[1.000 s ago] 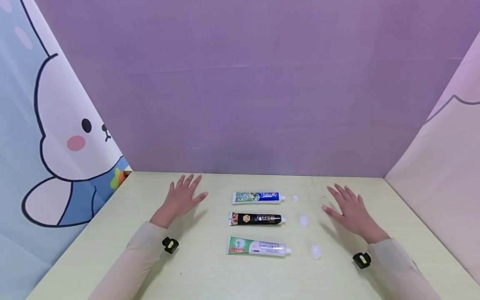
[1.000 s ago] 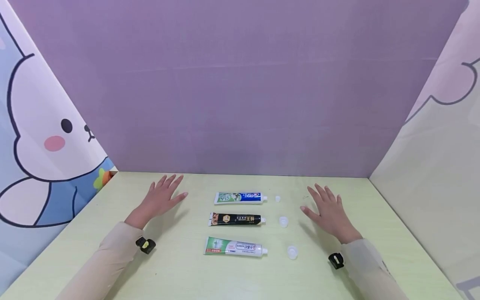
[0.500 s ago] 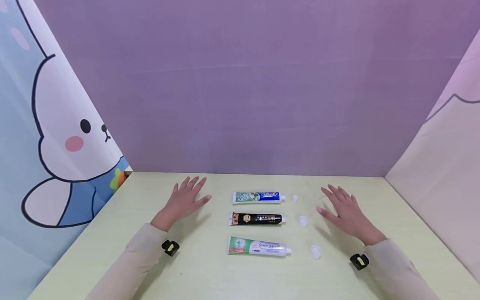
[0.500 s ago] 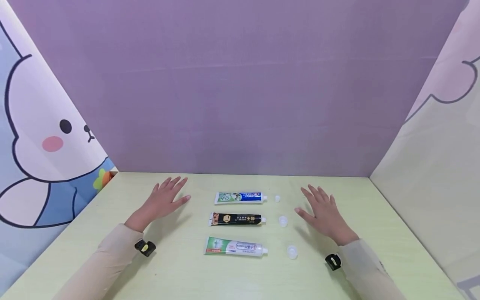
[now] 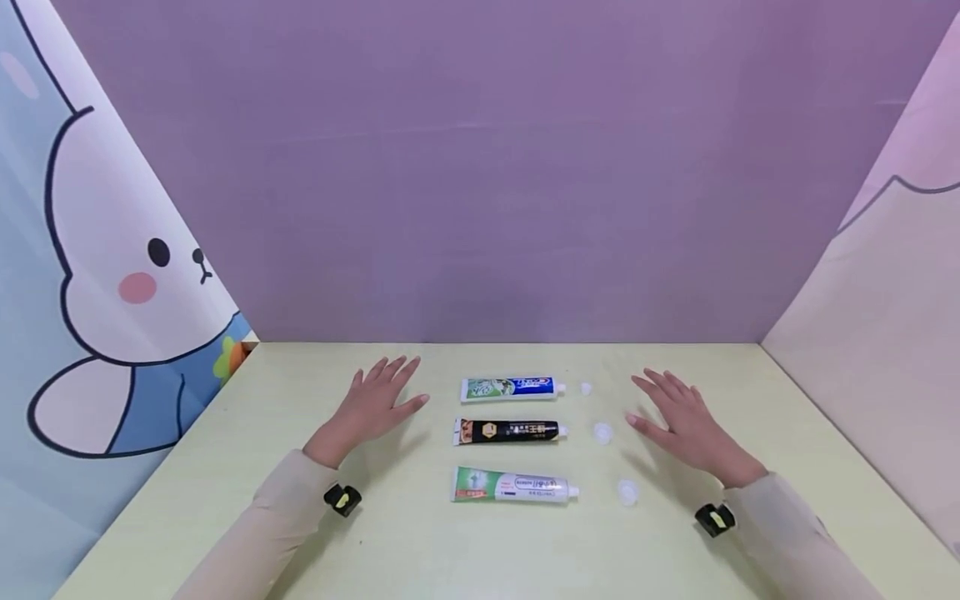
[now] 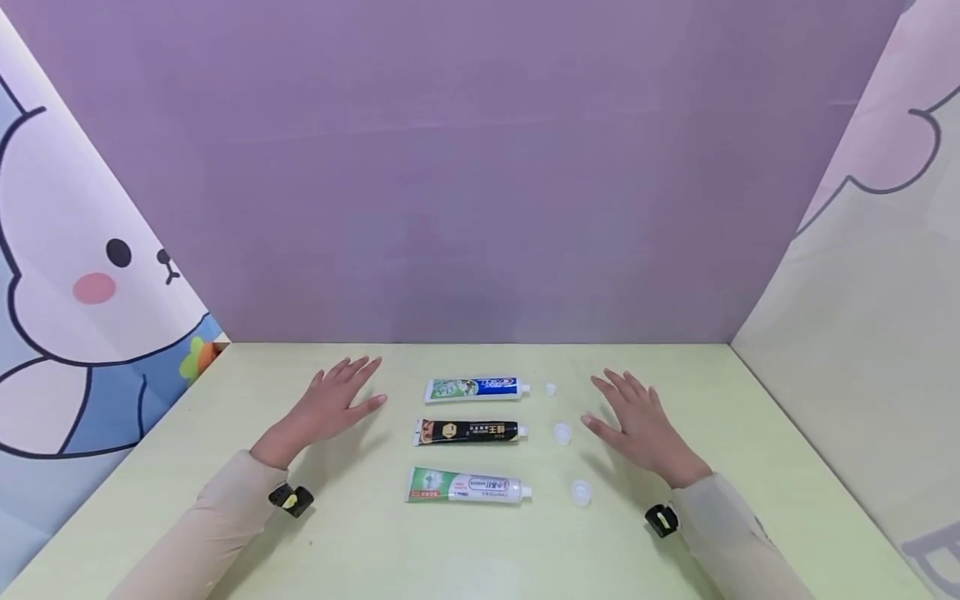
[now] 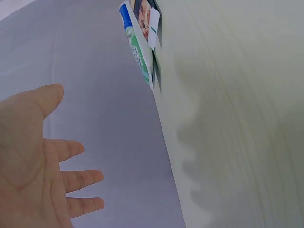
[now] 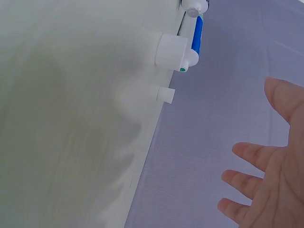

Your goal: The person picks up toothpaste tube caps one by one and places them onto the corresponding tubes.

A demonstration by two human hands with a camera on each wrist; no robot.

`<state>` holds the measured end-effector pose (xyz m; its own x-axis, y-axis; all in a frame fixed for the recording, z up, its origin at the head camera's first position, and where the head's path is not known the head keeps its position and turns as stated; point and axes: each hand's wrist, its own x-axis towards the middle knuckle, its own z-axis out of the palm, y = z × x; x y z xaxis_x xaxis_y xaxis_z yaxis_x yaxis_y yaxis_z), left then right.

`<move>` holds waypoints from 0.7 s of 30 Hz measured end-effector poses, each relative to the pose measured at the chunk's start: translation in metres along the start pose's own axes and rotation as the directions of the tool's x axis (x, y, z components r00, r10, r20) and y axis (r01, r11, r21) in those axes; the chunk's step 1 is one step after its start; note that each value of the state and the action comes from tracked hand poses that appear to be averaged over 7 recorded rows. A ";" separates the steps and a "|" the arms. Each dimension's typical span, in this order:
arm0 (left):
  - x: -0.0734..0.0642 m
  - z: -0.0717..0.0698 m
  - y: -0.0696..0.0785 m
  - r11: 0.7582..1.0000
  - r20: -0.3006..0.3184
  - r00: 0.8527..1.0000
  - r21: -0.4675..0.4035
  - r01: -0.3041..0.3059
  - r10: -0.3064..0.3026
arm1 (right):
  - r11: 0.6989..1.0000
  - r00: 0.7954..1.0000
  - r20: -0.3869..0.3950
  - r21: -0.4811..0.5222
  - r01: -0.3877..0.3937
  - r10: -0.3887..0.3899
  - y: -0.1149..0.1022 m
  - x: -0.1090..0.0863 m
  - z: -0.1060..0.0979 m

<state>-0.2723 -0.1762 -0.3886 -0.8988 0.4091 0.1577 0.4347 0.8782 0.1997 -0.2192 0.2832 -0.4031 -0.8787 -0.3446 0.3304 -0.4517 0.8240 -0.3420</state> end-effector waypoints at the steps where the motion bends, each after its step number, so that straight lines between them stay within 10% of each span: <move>1: -0.001 0.000 0.001 1.000 -0.004 1.000 -0.011 -0.004 0.004 | 1.000 1.000 0.003 0.003 0.002 -0.002 -0.001 0.000 -0.001; 21: -0.010 0.005 0.022 0.983 -0.024 0.992 -0.138 -0.125 0.123 | 0.996 0.996 0.032 0.041 0.083 -0.084 -0.011 -0.004 0.004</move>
<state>-0.2546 -0.1599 -0.3907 -0.8369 0.5077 0.2045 0.5473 0.7776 0.3096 -0.2118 0.2735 -0.4044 -0.8419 -0.4271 0.3298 -0.5291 0.7736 -0.3488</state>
